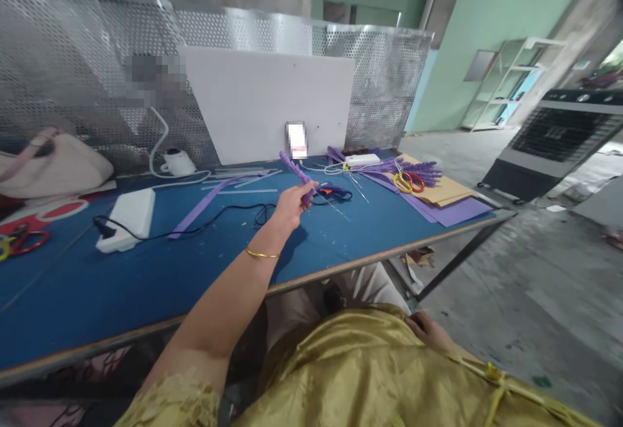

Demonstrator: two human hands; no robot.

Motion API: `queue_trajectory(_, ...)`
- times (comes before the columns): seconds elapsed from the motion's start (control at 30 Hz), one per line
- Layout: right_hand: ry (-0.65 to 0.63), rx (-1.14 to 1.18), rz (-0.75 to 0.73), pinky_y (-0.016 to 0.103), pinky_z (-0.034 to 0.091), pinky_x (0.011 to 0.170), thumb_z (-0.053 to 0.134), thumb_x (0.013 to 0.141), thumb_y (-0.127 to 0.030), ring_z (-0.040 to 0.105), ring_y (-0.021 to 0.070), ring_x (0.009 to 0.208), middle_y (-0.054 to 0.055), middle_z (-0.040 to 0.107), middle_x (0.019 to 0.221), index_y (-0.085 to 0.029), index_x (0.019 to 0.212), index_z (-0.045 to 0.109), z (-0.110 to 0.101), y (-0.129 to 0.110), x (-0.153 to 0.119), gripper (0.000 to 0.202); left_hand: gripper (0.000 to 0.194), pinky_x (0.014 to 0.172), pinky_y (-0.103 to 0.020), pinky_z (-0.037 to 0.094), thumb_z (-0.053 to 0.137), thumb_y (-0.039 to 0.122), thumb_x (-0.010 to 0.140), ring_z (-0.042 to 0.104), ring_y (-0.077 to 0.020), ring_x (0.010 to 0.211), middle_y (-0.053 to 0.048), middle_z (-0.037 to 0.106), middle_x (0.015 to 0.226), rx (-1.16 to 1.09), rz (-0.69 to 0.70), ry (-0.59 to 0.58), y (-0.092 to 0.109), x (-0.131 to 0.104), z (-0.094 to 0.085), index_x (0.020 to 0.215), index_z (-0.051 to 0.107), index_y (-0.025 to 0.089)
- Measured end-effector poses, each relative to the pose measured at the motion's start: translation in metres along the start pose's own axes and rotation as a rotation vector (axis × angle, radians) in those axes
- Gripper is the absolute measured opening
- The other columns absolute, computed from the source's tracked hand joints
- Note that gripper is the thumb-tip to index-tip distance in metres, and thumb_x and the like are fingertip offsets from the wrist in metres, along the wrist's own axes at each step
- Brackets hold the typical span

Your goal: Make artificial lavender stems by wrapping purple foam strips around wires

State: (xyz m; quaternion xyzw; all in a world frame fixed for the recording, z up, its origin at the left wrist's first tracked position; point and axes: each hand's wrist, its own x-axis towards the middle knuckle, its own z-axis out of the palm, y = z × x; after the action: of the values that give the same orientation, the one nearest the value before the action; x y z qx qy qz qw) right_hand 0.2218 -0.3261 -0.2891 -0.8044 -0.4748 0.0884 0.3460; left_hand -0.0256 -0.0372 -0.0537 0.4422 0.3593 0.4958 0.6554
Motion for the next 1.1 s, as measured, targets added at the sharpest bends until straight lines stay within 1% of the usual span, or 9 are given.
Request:
queue_trajectory(0.07,-0.112,-0.039,0.055,0.046,0.054,0.069,0.054,0.081,-0.046,0.069,0.0315,0.069,0.007,0.069,0.071,-0.029,0.065,0.06,-0.005,0.009,0.005,0.024,0.012,0.054,-0.023,0.038,0.081,0.029,0.073,0.051,-0.0092,0.059,-0.002,0.063,0.067,-0.006,-0.011,-0.01,-0.001,0.001,0.002,0.076,0.076,0.018)
queue_trajectory(0.17,-0.203,-0.103,0.128,0.04,0.051,0.07,0.054,0.082,-0.049,0.069,0.0287,0.077,0.008,0.071,0.078,-0.026,0.071,0.063,-0.013,0.023,0.014,0.027,0.01,0.054,-0.023,0.039,0.08,0.029,0.074,0.052,-0.0093,0.059,-0.002,0.064,0.068,0.0,-0.021,-0.039,-0.003,0.003,0.002,0.075,0.076,0.019)
queue_trajectory(0.23,-0.233,-0.14,0.162,0.037,0.049,0.072,0.052,0.084,-0.054,0.068,0.0261,0.081,0.007,0.071,0.082,-0.023,0.08,0.066,-0.019,0.03,0.019,0.034,0.009,0.055,-0.022,0.039,0.078,0.028,0.076,0.051,-0.0092,0.059,-0.002,0.063,0.069,0.008,-0.017,-0.039,-0.005,0.005,0.002,0.074,0.077,0.019)
queue_trajectory(0.37,-0.186,-0.211,0.216,0.034,0.045,0.072,0.044,0.088,-0.054,0.064,0.0238,0.083,0.009,0.071,0.089,-0.02,0.091,0.065,-0.03,0.032,0.024,0.04,0.012,0.055,-0.021,0.039,0.072,0.027,0.082,0.052,-0.0099,0.061,-0.003,0.063,0.071,0.021,-0.027,-0.058,-0.008,0.006,0.003,0.076,0.077,0.019)
queue_trajectory(0.57,-0.15,-0.255,0.231,0.031,0.039,0.066,0.046,0.088,-0.05,0.06,0.0215,0.077,0.006,0.067,0.083,-0.021,0.088,0.062,-0.038,0.025,0.026,0.034,0.011,0.057,-0.025,0.039,0.074,0.028,0.081,0.052,-0.0103,0.06,-0.003,0.063,0.069,0.068,-0.025,-0.116,-0.012,0.004,0.007,0.075,0.076,0.019)
queue_trajectory(0.77,-0.195,-0.227,0.201,0.032,0.042,0.074,0.047,0.088,-0.043,0.062,0.0229,0.086,0.009,0.069,0.094,-0.02,0.095,0.065,-0.027,0.033,0.029,0.03,0.013,0.059,-0.026,0.041,0.073,0.029,0.082,0.053,-0.0112,0.062,-0.003,0.063,0.069,0.081,-0.034,-0.101,-0.012,0.002,0.007,0.074,0.076,0.019)
queue_trajectory(0.87,-0.238,-0.215,0.164,0.034,0.043,0.073,0.047,0.09,-0.038,0.063,0.0245,0.086,0.011,0.069,0.095,-0.02,0.094,0.066,-0.023,0.033,0.029,0.027,0.015,0.058,-0.024,0.041,0.07,0.032,0.083,0.053,-0.0113,0.062,-0.003,0.061,0.069,0.083,-0.017,-0.123,-0.01,-0.001,0.009,0.078,0.076,0.019)
queue_trajectory(1.0,-0.321,-0.2,0.011,0.034,0.043,0.069,0.05,0.091,-0.031,0.065,0.0249,0.084,0.011,0.069,0.095,-0.023,0.09,0.066,-0.013,0.023,0.034,0.018,0.016,0.056,-0.022,0.041,0.072,0.032,0.079,0.052,-0.0102,0.061,-0.002,0.06,0.069,0.053,0.01,-0.146,-0.006,-0.004,0.008,0.082,0.077,0.017)
queue_trajectory(1.1,-0.407,-0.18,-0.12,0.033,0.046,0.07,0.057,0.091,-0.024,0.065,0.0217,0.08,0.007,0.068,0.09,-0.023,0.085,0.066,0.009,0.005,0.048,0.011,0.022,0.056,-0.021,0.042,0.077,0.034,0.074,0.051,-0.0091,0.061,-0.001,0.06,0.07,0.018,0.016,-0.177,-0.005,-0.004,0.007,0.085,0.077,0.015)
